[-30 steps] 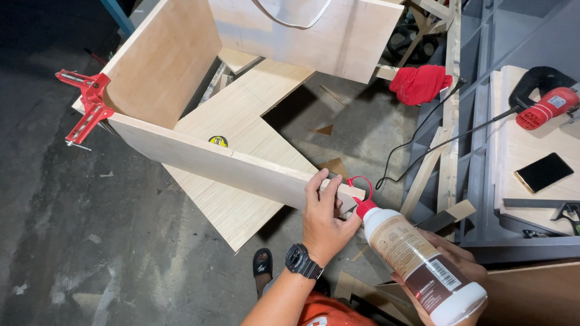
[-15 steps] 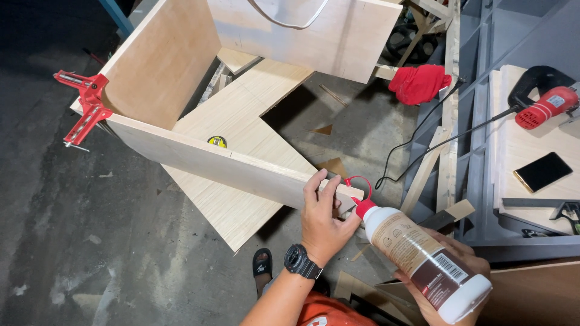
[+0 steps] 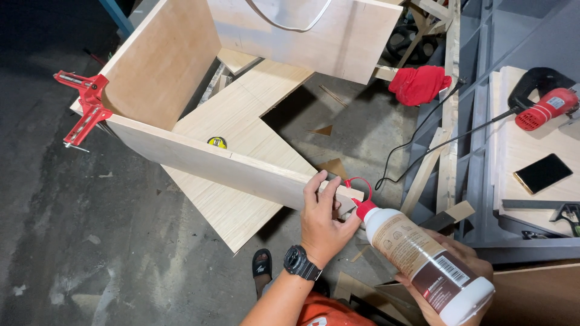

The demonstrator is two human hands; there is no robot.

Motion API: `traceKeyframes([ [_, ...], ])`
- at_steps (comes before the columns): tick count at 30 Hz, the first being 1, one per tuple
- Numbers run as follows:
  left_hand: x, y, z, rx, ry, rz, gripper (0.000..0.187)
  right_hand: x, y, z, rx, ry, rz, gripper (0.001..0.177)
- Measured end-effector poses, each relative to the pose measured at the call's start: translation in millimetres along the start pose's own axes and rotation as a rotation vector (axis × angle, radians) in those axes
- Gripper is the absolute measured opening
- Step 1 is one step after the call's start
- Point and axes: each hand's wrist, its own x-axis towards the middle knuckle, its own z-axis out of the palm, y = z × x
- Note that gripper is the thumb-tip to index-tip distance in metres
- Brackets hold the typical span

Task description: Measuring wooden boards with a tape measure, applying wood glue, and assembling a wooden structure using clamps.

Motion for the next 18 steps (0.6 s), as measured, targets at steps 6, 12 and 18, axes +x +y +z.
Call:
traceKeyframes([
  [6, -1, 0, 1, 0.011, 0.014, 0.001, 0.059, 2, 3, -1, -0.021, -0.028, -0.065, 0.083],
  [12, 0, 1, 1, 0.029, 0.023, 0.008, 0.06, 2, 2, -4, -0.068, -0.005, -0.058, 0.091],
  [18, -2, 1, 2, 0.009, 0.009, -0.016, 0.06, 9, -1, -10, -0.091, -0.01, -0.149, 0.086],
])
